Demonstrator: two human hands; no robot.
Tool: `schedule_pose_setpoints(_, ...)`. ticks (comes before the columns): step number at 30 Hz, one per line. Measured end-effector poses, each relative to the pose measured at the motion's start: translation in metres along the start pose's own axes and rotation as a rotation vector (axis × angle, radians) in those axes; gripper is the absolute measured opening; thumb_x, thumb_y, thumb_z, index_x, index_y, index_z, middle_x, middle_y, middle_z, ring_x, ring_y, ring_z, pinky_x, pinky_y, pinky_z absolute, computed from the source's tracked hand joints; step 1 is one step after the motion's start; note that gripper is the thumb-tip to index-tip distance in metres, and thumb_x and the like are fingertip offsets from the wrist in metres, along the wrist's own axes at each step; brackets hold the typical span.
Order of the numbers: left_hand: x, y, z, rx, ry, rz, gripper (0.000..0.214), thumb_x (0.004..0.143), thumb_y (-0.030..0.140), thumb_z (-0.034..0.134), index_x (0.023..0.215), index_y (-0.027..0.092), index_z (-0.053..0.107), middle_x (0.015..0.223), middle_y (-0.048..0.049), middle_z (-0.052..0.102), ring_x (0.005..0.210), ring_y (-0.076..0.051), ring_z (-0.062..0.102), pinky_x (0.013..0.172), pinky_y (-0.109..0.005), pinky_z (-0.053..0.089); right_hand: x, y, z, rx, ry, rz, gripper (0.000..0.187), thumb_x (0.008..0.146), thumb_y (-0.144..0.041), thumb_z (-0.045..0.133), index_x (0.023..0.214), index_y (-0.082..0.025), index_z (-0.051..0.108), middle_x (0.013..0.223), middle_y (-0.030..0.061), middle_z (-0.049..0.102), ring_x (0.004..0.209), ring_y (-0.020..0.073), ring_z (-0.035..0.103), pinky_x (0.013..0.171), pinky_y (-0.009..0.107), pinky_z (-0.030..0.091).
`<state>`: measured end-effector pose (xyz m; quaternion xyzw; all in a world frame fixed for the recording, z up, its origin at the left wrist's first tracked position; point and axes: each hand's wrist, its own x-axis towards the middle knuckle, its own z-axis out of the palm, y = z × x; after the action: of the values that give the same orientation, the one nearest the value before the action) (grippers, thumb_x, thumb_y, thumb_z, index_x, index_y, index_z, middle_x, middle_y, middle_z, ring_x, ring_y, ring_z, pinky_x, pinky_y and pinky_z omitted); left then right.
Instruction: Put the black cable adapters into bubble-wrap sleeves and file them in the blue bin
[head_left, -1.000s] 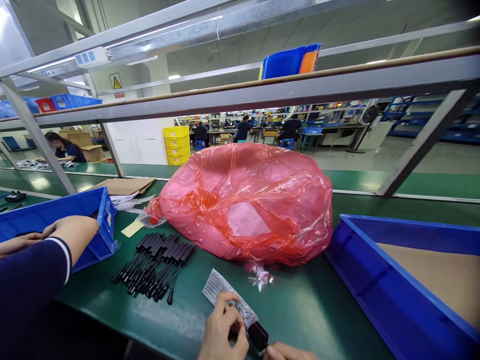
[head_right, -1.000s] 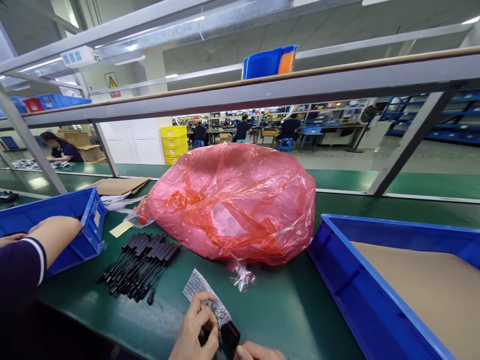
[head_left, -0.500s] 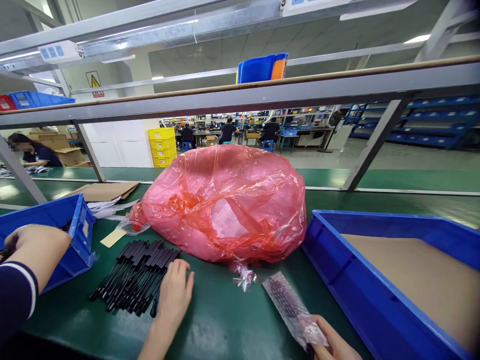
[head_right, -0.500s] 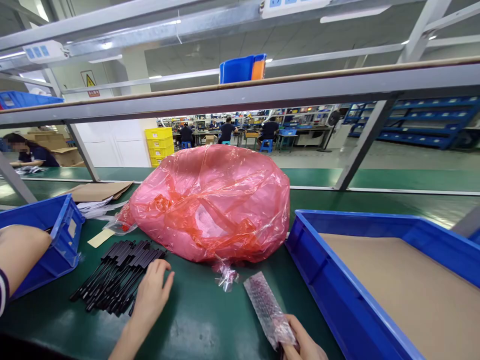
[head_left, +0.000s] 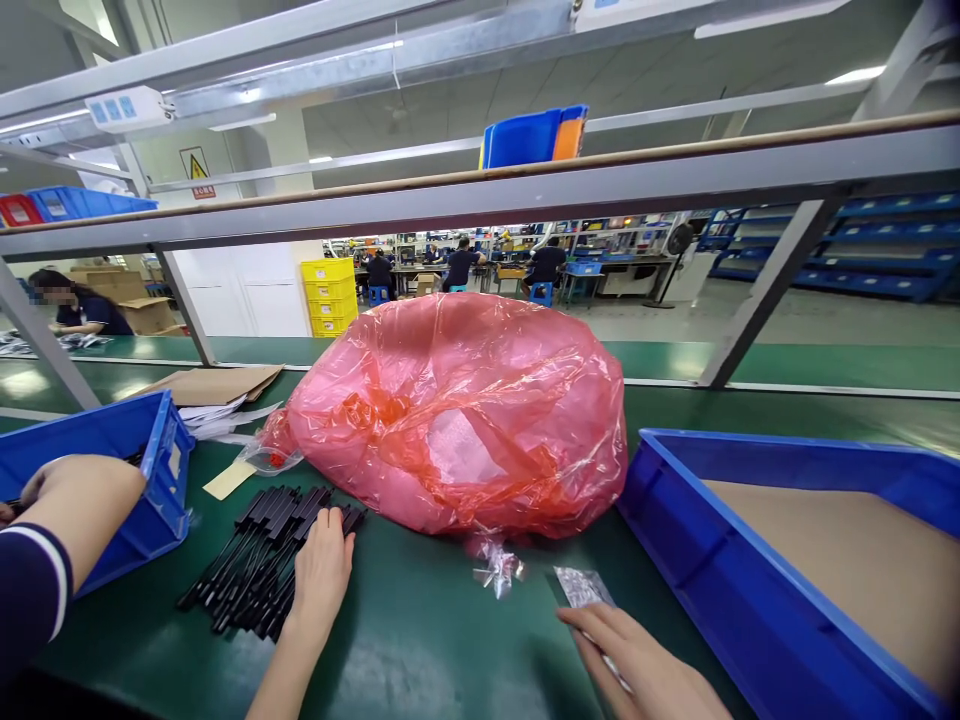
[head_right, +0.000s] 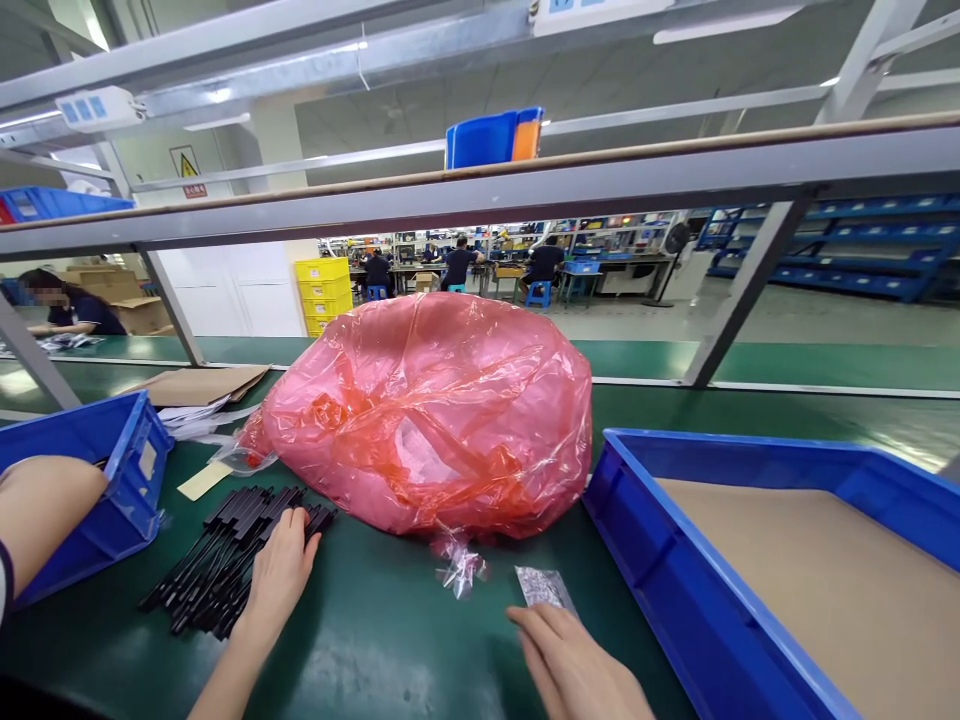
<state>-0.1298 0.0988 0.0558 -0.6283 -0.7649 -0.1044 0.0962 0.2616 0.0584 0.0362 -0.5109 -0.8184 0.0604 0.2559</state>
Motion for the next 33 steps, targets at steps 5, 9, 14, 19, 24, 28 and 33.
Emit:
schedule_pose_setpoints(5,0.002,-0.004,0.002,-0.014,-0.023,-0.01,0.015,0.101,0.019,0.04,0.102,0.017,0.055,0.104,-0.0082,0.061,0.094,-0.021,0.068,0.063,-0.027,0.047,0.067,-0.019,0.058,-0.221,-0.191,-0.214,0.043,0.09,-0.003,0.039,0.108,-0.019,0.074,0.103,0.011,0.075,0.091,0.0236,0.073,0.082,0.035,0.061)
schedule_pose_setpoints(9,0.004,-0.01,0.005,-0.058,-0.045,-0.012,0.012,0.1,0.019,0.043,0.102,0.018,0.055,0.103,-0.0064,0.061,0.083,-0.018,0.068,0.059,-0.026,0.042,0.094,-0.01,0.097,-0.251,-0.223,-0.247,0.051,0.08,0.004,0.045,0.121,-0.01,0.072,0.122,0.0182,0.073,0.11,0.0283,0.07,0.1,0.04,0.056)
schedule_pose_setpoints(14,-0.001,-0.009,0.002,-0.141,-0.082,0.052,0.005,0.097,0.019,0.049,0.097,0.021,0.054,0.099,-0.0015,0.06,0.08,-0.015,0.066,0.061,-0.024,0.039,0.12,-0.002,0.126,-0.291,-0.24,-0.246,0.054,0.075,0.004,0.054,0.127,0.0,0.068,0.132,0.0271,0.066,0.127,0.0366,0.061,0.111,0.045,0.049)
schedule_pose_setpoints(19,-0.03,0.015,-0.025,-0.466,-0.13,0.097,0.004,0.091,0.019,0.052,0.092,0.022,0.054,0.093,0.0005,0.057,0.07,-0.012,0.059,0.064,-0.025,0.04,0.143,0.005,0.139,-0.272,-0.224,-0.204,0.049,0.082,0.004,0.056,0.129,-0.007,0.065,0.126,0.0219,0.071,0.118,0.0312,0.068,0.105,0.05,0.053)
schedule_pose_setpoints(24,-0.041,0.047,-0.058,-1.201,-0.338,-0.049,0.017,0.086,0.035,0.061,0.087,0.021,0.051,0.077,0.0022,0.051,0.062,-0.012,0.053,0.052,-0.022,0.045,0.136,0.008,0.118,-0.151,-0.226,-0.209,0.06,0.076,0.004,0.043,0.131,-0.002,0.064,0.131,0.0264,0.067,0.121,0.0321,0.066,0.106,0.046,0.052)
schedule_pose_setpoints(28,-0.02,0.072,-0.054,-1.649,-0.468,-0.055,0.037,0.08,0.048,0.07,0.085,0.019,0.048,0.064,0.0046,0.053,0.052,-0.011,0.054,0.045,-0.021,0.048,0.121,-0.007,0.074,-0.024,-0.209,-0.173,0.051,0.086,-0.005,0.036,0.127,-0.006,0.066,0.125,0.0228,0.071,0.11,0.0283,0.071,0.097,0.04,0.057)
schedule_pose_setpoints(33,0.002,0.103,-0.027,-1.833,-0.44,-0.011,0.044,0.075,0.052,0.077,0.082,0.016,0.05,0.059,0.0039,0.056,0.047,-0.009,0.054,0.044,-0.02,0.049,0.105,-0.05,0.026,0.673,-0.259,0.115,0.05,0.104,-0.053,0.032,0.094,-0.019,0.068,0.071,0.0004,0.067,0.048,0.0115,0.053,0.049,0.023,0.045)
